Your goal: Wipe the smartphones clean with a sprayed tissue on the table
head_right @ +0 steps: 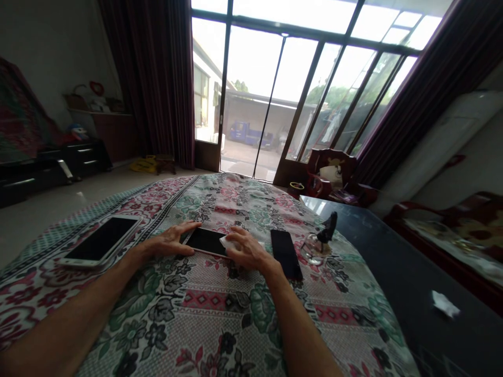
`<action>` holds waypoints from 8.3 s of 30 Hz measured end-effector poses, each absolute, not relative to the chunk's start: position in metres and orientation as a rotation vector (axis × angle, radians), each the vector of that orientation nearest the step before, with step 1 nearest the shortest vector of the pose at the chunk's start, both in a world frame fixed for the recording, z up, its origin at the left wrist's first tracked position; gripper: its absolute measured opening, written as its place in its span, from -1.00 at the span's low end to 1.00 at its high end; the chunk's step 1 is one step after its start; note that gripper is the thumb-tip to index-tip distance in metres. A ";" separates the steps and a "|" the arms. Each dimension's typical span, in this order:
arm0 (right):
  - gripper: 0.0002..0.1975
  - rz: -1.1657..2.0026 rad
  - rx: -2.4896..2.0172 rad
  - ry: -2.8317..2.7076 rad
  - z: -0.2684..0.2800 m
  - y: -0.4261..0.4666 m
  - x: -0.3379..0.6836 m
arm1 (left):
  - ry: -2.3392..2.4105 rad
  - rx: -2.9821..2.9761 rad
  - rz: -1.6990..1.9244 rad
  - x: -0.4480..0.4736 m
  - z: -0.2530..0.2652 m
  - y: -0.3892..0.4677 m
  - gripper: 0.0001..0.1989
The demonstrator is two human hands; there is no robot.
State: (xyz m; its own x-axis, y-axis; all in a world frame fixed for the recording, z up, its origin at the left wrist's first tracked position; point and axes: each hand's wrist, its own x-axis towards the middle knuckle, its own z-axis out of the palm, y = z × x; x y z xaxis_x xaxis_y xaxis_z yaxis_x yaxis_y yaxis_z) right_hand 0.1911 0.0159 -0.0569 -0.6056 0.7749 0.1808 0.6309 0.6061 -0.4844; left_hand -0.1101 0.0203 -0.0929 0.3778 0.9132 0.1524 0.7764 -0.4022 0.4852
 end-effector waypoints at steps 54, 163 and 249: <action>-0.75 0.056 -1.062 -2.645 -0.063 -0.009 0.094 | 1.126 1.914 0.606 -0.126 -0.080 0.017 0.01; -0.69 0.716 -1.402 -1.850 -0.046 0.007 0.194 | 1.920 1.912 0.667 -0.039 -0.059 -0.009 -0.06; -0.79 0.568 -0.798 -1.382 -0.059 0.012 0.103 | 0.716 0.964 1.100 -0.058 -0.057 -0.008 -0.28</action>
State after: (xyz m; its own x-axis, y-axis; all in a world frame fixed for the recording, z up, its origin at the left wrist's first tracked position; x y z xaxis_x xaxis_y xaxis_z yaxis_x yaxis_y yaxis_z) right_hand 0.1032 0.0122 -0.0593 0.1260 0.7644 0.6323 0.0988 0.6246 -0.7747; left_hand -0.0579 -0.0079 -0.0566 0.3128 0.9497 -0.0155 -0.3991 0.1462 0.9052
